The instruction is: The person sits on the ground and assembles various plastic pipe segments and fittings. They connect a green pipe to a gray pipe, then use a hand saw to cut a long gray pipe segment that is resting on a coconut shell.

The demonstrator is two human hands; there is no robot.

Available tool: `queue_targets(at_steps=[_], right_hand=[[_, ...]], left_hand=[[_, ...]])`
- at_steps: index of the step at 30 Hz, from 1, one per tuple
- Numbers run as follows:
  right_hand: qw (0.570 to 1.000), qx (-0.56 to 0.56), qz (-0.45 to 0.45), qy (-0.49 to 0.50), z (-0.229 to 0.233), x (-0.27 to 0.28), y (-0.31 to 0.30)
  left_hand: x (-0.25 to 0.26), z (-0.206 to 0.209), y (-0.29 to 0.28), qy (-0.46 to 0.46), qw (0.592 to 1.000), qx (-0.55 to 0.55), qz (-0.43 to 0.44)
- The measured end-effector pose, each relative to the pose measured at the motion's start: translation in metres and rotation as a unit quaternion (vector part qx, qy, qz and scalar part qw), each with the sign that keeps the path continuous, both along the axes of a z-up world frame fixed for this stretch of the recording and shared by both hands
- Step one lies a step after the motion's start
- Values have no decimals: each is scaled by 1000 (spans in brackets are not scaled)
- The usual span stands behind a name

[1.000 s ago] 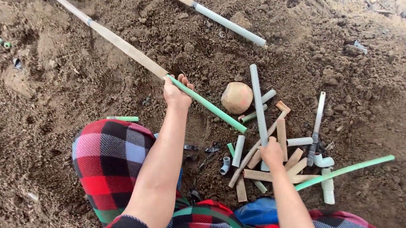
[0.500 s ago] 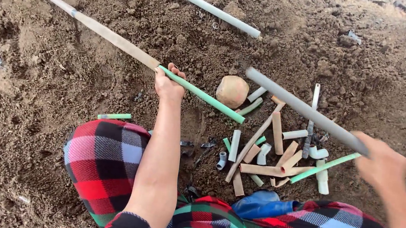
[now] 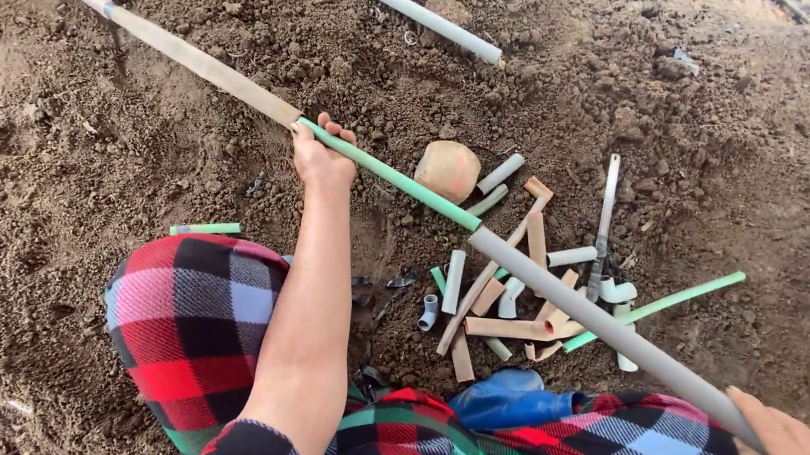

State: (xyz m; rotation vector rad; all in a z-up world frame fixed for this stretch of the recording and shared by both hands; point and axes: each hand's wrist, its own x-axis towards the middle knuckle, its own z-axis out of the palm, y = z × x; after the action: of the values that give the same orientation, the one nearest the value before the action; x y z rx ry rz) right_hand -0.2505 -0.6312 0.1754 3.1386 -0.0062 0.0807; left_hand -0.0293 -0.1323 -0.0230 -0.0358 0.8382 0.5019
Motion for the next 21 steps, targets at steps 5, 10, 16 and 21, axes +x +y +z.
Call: queue_targets(at_steps=[5, 10, 16, 21], right_hand=[[997, -74, 14, 15, 2, 1, 6], [994, -102, 34, 1, -4, -5, -3], [997, -70, 21, 9, 2, -3, 0], [997, -67, 25, -5, -5, -2, -8]], left_hand=[[0, -5, 3, -10, 1000, 2, 2], [-2, -4, 3, -34, 999, -6, 2], [-2, -10, 3, -40, 999, -5, 4], [-1, -16, 2, -52, 999, 3, 3]])
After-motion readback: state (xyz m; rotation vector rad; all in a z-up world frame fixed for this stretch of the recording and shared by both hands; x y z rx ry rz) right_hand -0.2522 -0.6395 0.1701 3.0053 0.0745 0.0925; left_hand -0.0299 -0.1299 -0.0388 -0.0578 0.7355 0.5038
